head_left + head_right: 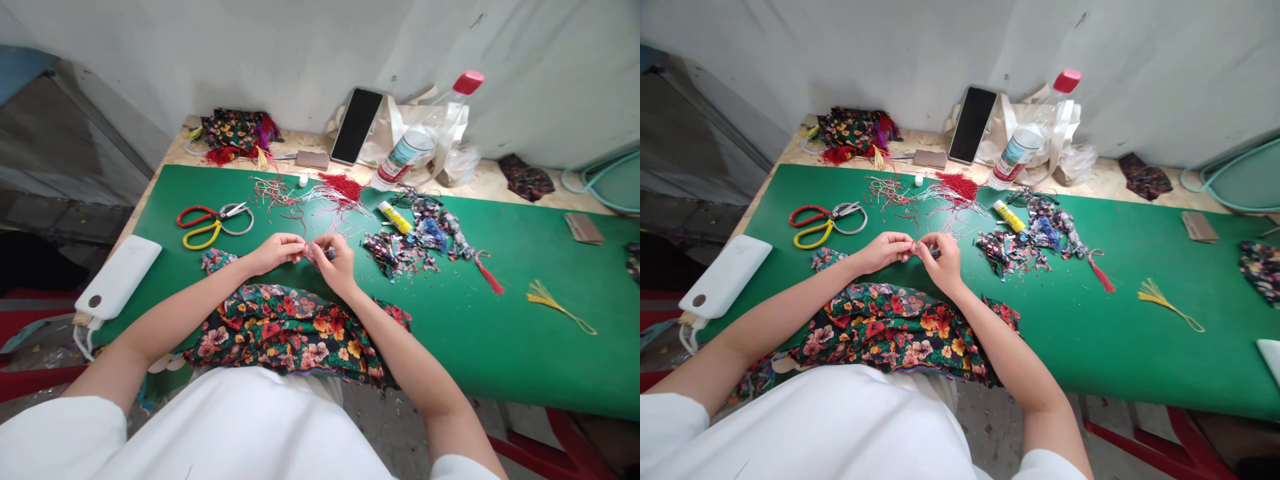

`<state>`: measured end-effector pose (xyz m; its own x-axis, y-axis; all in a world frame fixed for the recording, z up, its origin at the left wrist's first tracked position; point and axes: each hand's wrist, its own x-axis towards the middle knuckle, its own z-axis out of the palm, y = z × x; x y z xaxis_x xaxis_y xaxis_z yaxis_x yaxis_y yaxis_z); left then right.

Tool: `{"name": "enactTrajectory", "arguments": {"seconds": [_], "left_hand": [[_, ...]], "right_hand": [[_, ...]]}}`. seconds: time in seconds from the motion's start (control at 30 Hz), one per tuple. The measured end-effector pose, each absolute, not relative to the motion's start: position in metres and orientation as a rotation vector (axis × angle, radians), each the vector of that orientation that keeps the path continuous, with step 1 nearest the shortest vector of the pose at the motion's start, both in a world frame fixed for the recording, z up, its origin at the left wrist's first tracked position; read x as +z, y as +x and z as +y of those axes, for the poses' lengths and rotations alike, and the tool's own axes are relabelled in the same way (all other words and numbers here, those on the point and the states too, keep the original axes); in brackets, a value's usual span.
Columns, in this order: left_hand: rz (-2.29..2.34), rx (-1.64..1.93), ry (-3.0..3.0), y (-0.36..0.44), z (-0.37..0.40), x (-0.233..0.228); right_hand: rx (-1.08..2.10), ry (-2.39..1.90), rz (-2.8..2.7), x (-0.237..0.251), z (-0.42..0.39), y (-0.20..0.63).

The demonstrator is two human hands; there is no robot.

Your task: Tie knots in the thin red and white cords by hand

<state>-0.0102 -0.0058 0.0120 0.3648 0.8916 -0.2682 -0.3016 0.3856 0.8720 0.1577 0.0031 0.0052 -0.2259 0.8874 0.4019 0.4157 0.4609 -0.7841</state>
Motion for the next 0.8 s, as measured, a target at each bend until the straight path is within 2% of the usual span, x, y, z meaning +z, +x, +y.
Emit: {"name": "enactTrajectory", "arguments": {"seconds": [0.67, 0.8], "left_hand": [[0.868, 0.871, 0.85, -0.01, -0.0056, 0.0127], [0.875, 0.867, 0.873, -0.0099, -0.0059, 0.0131]], "right_hand": [[0.667, -1.071, -1.776, 0.0051, 0.0033, 0.1587], [0.751, -1.031, -1.711, 0.0049, 0.0019, 0.1568]]}}
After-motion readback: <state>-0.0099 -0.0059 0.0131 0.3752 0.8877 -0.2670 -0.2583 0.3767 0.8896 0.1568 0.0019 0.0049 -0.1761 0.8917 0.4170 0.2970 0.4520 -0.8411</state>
